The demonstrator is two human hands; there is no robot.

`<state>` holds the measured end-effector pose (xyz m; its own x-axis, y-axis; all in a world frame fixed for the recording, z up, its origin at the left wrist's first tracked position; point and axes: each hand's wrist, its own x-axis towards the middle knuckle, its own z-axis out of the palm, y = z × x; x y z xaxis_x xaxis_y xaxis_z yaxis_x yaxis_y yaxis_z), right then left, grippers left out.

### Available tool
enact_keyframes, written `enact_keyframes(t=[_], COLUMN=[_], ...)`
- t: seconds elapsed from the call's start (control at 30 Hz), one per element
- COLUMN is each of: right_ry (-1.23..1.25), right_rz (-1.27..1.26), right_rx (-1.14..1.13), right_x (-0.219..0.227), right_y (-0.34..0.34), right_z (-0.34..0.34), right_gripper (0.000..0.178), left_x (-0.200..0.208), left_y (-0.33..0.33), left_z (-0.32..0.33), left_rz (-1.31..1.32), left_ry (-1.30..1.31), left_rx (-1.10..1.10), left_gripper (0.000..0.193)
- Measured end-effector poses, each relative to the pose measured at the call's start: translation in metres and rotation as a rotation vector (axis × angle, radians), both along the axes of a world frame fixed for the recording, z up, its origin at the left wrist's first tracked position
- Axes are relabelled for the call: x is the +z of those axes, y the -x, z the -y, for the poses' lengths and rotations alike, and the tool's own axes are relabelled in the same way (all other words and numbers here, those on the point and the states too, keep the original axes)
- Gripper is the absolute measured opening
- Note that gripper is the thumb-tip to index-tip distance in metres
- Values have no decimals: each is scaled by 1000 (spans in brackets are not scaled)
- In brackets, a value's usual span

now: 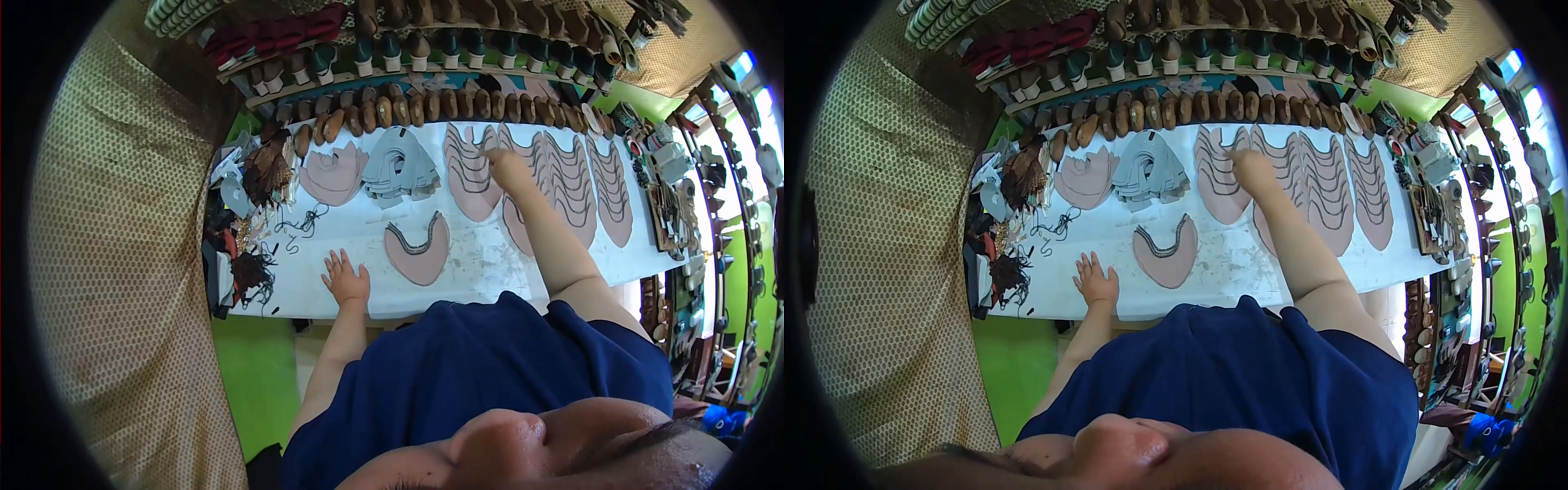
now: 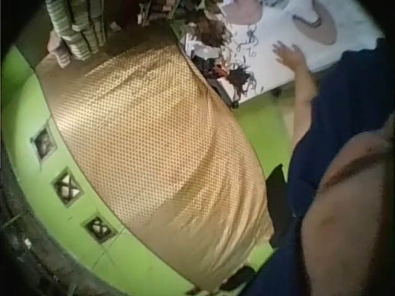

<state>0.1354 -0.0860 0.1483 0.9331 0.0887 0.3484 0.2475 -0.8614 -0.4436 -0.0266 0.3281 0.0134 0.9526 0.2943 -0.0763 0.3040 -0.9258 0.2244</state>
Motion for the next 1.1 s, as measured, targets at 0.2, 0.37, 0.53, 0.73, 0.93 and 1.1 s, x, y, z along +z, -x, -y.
enact_keyframes(t=[0.2, 0.37, 0.53, 0.73, 0.93, 1.1], right_ry=[448, 402, 403, 362, 133, 314], right_rz=[-357, -212, -180, -181, -42, -239], right_rx=[356, 456, 444, 622, 781, 68], right_x=[-89, -139, -134, -113, -135, -140], right_y=[53, 88, 97, 113, 116, 64], right_z=[-17, -10, -19, -64, -98, -67], right_gripper=[27, 25, 27, 30, 46, 48], left_x=[-6, -1, -1, 1, 0, -4], left_y=[1, -2, -2, -1, -2, -2], left_z=[-1, 1, 0, 1, 1, -1], left_rz=[4, -6, -9, -16, -35, -11], left_ry=[-6, -7, -8, -4, -9, -4], left_rx=[13, 4, 3, 8, 9, -1], left_gripper=[71, 71, 70, 70, 70, 71])
